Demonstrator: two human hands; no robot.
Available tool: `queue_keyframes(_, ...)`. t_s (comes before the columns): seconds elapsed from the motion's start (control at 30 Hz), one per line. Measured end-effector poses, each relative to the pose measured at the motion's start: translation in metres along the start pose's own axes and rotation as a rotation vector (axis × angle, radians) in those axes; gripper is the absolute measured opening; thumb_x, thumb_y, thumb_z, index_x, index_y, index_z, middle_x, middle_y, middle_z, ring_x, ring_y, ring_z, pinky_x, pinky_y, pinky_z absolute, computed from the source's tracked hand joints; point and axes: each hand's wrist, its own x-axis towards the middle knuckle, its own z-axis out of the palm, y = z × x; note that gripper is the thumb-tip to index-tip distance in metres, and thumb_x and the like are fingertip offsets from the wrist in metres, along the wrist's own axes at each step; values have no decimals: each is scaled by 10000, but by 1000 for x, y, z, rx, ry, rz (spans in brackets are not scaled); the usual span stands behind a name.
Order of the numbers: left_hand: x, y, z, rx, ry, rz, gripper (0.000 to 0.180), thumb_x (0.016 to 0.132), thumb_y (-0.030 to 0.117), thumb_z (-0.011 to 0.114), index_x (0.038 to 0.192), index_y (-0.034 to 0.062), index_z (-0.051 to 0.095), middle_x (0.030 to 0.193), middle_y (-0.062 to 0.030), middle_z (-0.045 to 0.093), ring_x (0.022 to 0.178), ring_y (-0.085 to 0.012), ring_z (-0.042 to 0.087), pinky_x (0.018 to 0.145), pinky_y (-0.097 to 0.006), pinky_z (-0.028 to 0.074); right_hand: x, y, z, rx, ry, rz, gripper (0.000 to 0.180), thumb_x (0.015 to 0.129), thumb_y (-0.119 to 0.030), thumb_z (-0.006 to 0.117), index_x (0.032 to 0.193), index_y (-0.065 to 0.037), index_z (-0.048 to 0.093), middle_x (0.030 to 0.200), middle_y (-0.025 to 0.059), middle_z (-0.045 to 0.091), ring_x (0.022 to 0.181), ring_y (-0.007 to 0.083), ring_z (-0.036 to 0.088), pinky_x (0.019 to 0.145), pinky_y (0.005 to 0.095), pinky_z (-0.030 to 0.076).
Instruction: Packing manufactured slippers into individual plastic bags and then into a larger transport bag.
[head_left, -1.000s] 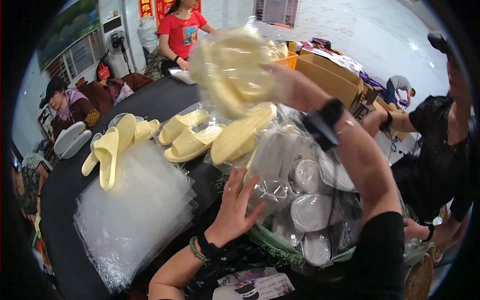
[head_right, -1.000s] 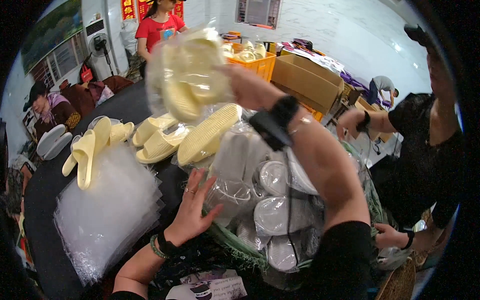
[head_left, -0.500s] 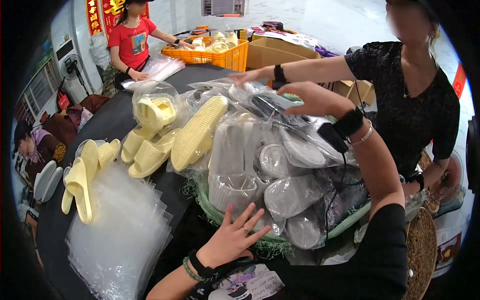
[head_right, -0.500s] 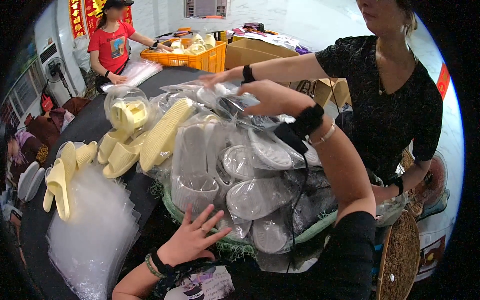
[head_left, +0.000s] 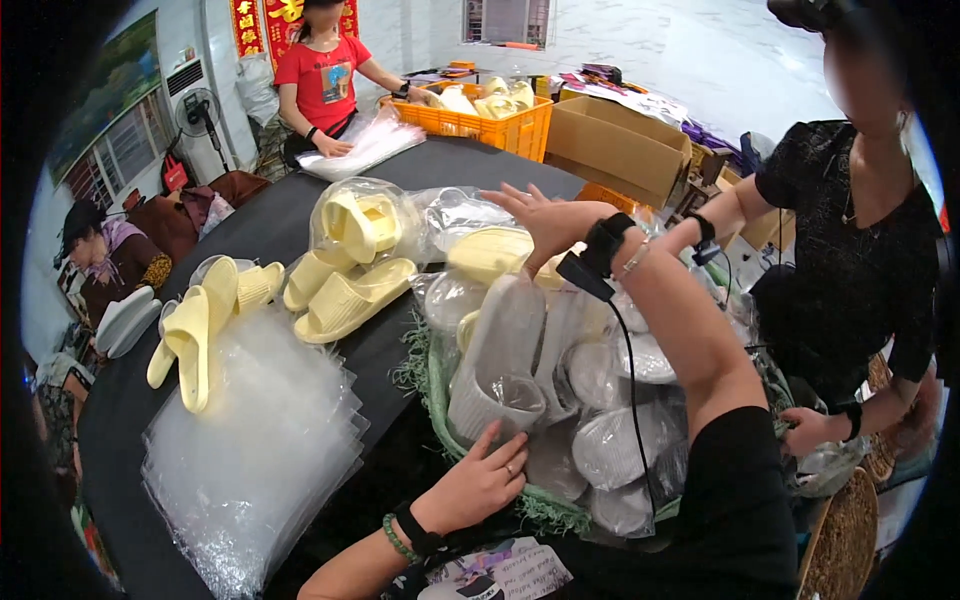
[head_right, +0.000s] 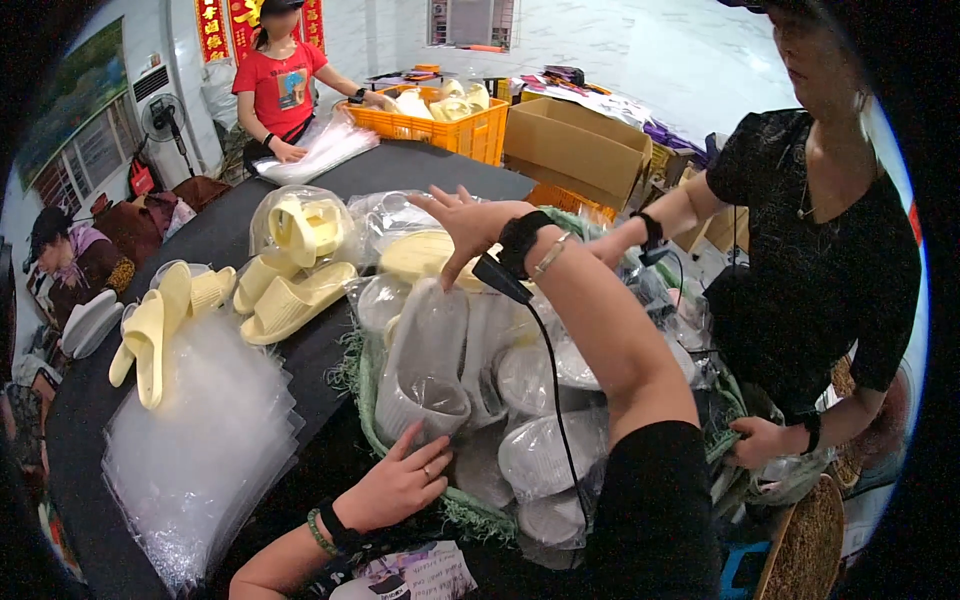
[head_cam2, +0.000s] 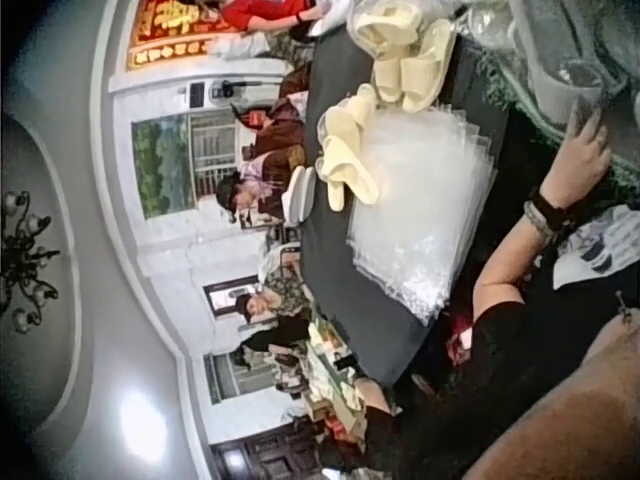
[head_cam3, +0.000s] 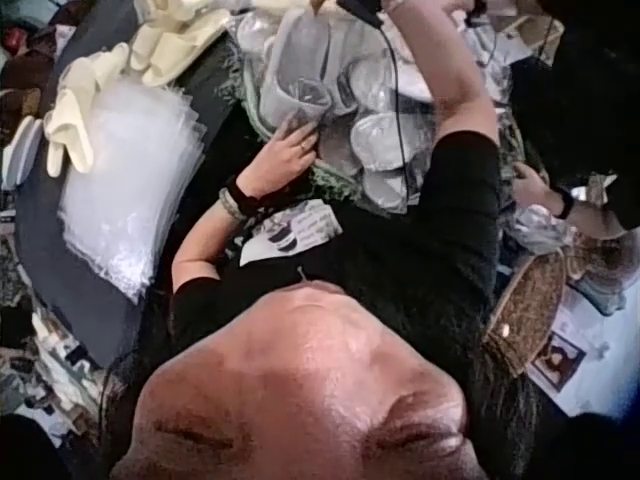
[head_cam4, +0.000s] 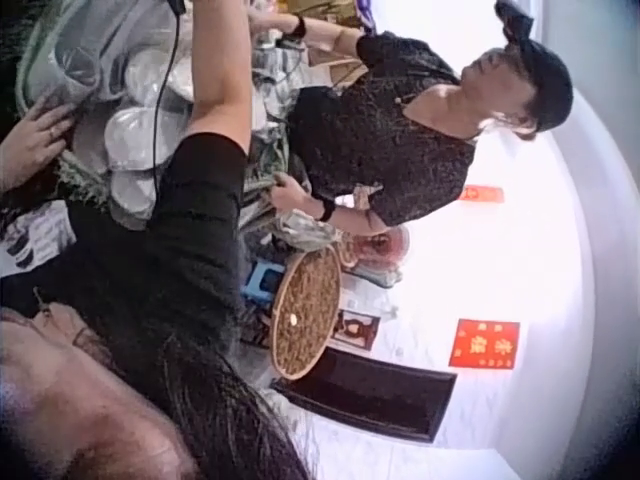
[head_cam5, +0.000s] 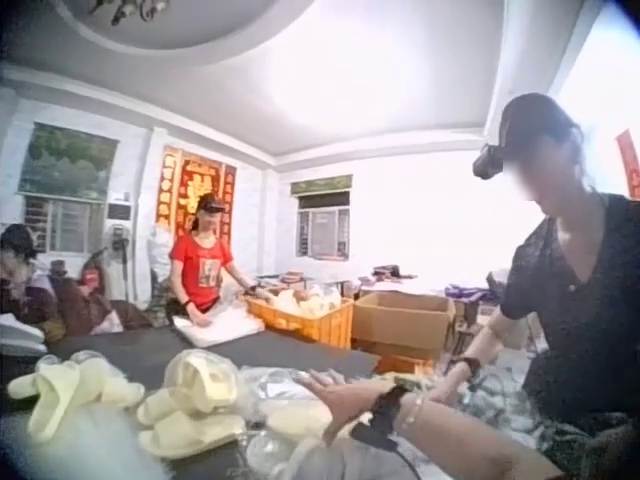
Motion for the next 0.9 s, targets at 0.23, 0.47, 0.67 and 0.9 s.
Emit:
queue_keyframes(0.23,-1,-6,9,-98,124,-116,178,775,132,627,945,78,638,1013,-70,623,1004,-239,590,889,-408,453,9,46,62,500,-188,121,1207,673,-797,685,1523,-41,283,1487,257,407,1378,361,406,1139,409,321)
queue_keyframes(0.47,3,-8,3,-187,233,-114,226,753,63,628,976,72,661,757,-42,562,688,-216,590,600,-346,457,-26,87,48,274,143,226,938,804,-519,752,1484,-23,339,1495,223,390,1389,348,382,1137,412,333)
queue_keyframes(0.67,11,-6,6,-229,255,-97,220,749,58,649,966,80,669,719,-32,545,648,-221,575,573,-354,445,-10,127,122,512,-161,353,833,871,-276,661,1550,-121,205,1350,260,551,1231,358,552,1033,422,414)
queue_keyframes(0.9,9,-9,-9,-166,267,-101,252,772,97,616,1016,67,674,718,-37,508,646,-216,536,580,-345,422,-14,66,70,400,33,420,369,941,-195,544,1283,-60,517,1205,247,631,1125,404,615,870,478,499)
